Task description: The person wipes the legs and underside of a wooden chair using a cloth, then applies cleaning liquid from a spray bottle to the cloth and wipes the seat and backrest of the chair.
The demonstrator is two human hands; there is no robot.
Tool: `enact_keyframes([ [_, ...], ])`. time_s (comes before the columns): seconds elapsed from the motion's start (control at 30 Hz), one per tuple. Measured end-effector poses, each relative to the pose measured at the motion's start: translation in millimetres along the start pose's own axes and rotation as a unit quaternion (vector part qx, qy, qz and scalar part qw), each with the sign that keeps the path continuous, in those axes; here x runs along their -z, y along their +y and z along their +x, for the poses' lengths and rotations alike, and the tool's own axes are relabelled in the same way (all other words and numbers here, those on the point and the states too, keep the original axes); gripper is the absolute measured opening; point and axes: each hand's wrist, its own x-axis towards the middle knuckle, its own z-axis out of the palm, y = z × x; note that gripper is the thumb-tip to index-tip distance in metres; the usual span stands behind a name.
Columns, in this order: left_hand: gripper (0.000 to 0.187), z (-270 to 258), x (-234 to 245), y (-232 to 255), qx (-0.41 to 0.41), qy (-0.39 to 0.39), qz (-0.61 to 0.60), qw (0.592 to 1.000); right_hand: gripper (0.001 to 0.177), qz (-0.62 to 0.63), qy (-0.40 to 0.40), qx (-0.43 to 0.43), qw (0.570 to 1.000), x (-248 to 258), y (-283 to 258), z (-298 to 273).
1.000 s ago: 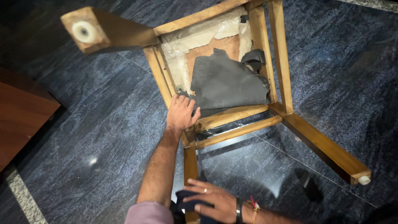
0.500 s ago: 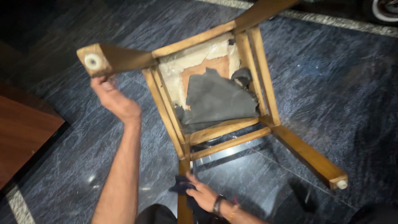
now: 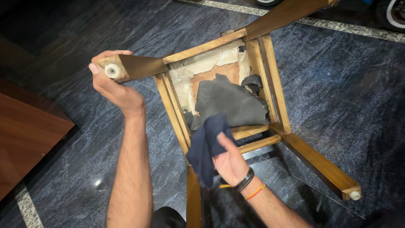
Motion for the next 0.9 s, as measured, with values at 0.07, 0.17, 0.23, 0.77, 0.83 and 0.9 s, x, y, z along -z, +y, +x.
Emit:
enact_keyframes([
  [0.07,0.063,-2.2,-1.0,-0.2,0.016,0.009,-0.027,0.999,0.041,-0.056,0.011,-0.003,0.998,8.4,0.8,-16.0],
  [0.17,0.063,-4.3,-3.0,-5.0,0.019,0.025,-0.039,0.999,0.035,-0.1,-0.059,0.072,0.991,28.1,-31.9,-37.2],
  [0.23,0.064,-2.7,-4.1,-10.1,0.015,0.044,-0.035,0.998,0.033,-0.081,-0.042,0.109,0.99,39.7,-44.2,-37.5],
  [0.77,0.066,-5.0,-6.3,-18.9,0.016,0.05,-0.026,0.998,0.035,-0.037,0.014,0.006,0.999,75.1,-42.4,-34.2],
  [0.83,0.067,-3.5,-5.3,-20.6,0.01,0.048,-0.023,0.999,0.03,-0.063,-0.017,0.016,0.998,93.8,-43.8,-40.1],
  [0.9,0.066,-5.2,-5.0,-24.1,0.014,0.046,-0.034,0.998,0.027,-0.16,0.002,0.091,0.983,105.3,-46.3,-46.8],
])
